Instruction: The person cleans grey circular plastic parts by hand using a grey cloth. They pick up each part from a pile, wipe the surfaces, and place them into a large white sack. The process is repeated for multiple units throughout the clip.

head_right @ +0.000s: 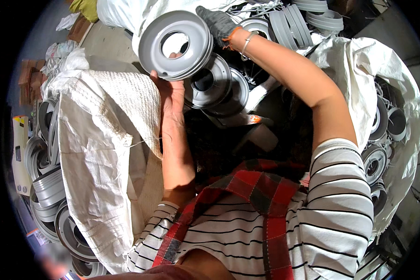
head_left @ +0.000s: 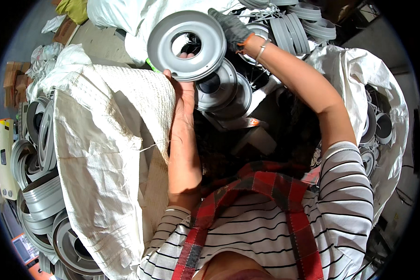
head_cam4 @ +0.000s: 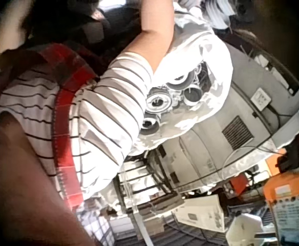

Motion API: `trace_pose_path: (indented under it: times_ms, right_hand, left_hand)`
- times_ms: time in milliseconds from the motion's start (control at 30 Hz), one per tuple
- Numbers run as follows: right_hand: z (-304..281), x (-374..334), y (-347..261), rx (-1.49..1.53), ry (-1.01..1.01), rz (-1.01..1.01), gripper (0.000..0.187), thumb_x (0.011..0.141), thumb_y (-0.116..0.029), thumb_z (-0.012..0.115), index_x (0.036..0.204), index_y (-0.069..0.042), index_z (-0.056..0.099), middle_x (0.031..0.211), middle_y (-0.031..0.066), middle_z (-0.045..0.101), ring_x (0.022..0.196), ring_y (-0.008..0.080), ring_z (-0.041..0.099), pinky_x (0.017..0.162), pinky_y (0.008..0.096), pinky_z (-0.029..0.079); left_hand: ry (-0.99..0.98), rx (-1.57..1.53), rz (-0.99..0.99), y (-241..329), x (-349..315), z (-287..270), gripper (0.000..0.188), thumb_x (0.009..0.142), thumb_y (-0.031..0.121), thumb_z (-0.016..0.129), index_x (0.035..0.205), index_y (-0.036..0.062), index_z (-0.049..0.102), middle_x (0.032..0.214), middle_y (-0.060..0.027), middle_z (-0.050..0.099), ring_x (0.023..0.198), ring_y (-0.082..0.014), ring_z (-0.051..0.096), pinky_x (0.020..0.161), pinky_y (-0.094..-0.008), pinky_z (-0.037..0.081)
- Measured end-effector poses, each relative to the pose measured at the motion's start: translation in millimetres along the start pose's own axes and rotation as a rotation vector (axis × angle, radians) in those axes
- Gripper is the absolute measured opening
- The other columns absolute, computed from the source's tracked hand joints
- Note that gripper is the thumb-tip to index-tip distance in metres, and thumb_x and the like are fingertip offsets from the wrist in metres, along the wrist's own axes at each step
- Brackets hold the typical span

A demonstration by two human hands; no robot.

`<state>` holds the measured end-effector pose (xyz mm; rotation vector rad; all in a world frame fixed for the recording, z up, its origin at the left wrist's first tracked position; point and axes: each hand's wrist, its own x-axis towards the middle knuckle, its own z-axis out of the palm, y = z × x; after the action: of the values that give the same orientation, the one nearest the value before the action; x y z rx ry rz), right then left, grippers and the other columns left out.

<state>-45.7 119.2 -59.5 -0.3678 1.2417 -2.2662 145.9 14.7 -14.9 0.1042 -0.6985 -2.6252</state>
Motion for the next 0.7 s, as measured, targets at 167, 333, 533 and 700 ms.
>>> trace_pose_path:
  times_ms: [167, 333, 533, 700]
  right_hand:
    - [-12.6, 59.1, 47.7, -1.523, -0.018, -0.469, 0.035, 0.083, -0.028, 0.048, 0.102, -0.003, 0.063, 0.099, 0.0207, 0.063, 0.092, 0.0358, 0.06, 0.084, 0.0425, 0.047]
    - [-24.4, 58.2, 74.9, -2.001, -0.098, -0.313, 0.029, 0.08, -0.02, 0.05, 0.099, -0.004, 0.066, 0.094, 0.0192, 0.065, 0.09, 0.0353, 0.062, 0.083, 0.0421, 0.049]
    - [10.5, 2.8, -6.6, -1.695, 0.011, -0.4, 0.034, 0.085, -0.034, 0.051, 0.087, -0.004, 0.067, 0.086, 0.0181, 0.065, 0.084, 0.0337, 0.062, 0.079, 0.0434, 0.047]
    - [27.6, -64.5, -41.8, -1.338, -0.286, -1.017, 0.027, 0.081, -0.031, 0.061, 0.082, -0.005, 0.064, 0.099, 0.0148, 0.061, 0.099, 0.0307, 0.056, 0.086, 0.0395, 0.045]
  left_hand:
    - [0.147, 0.116, 0.202, 6.0, 1.6, -8.2, 0.044, 0.082, 0.004, 0.061, 0.123, 0.0017, 0.044, 0.106, -0.0155, 0.057, 0.1, -0.0278, 0.057, 0.092, -0.0423, 0.047]
    - [0.234, 0.163, 0.225, 7.6, -1.0, -10.6, 0.04, 0.083, 0.006, 0.062, 0.12, 0.0028, 0.047, 0.102, -0.0133, 0.057, 0.095, -0.0239, 0.057, 0.087, -0.0394, 0.048]
    - [0.267, 0.316, 0.165, -0.5, 8.4, -21.0, 0.042, 0.086, 0.014, 0.058, 0.124, 0.0014, 0.046, 0.119, -0.0158, 0.052, 0.105, -0.0268, 0.055, 0.093, -0.0415, 0.048]
    - [0.188, 0.23, -0.016, -12.7, 6.1, -17.7, 0.048, 0.084, 0.017, 0.062, 0.124, -0.0014, 0.044, 0.114, -0.0158, 0.055, 0.106, -0.0274, 0.054, 0.097, -0.0414, 0.046]
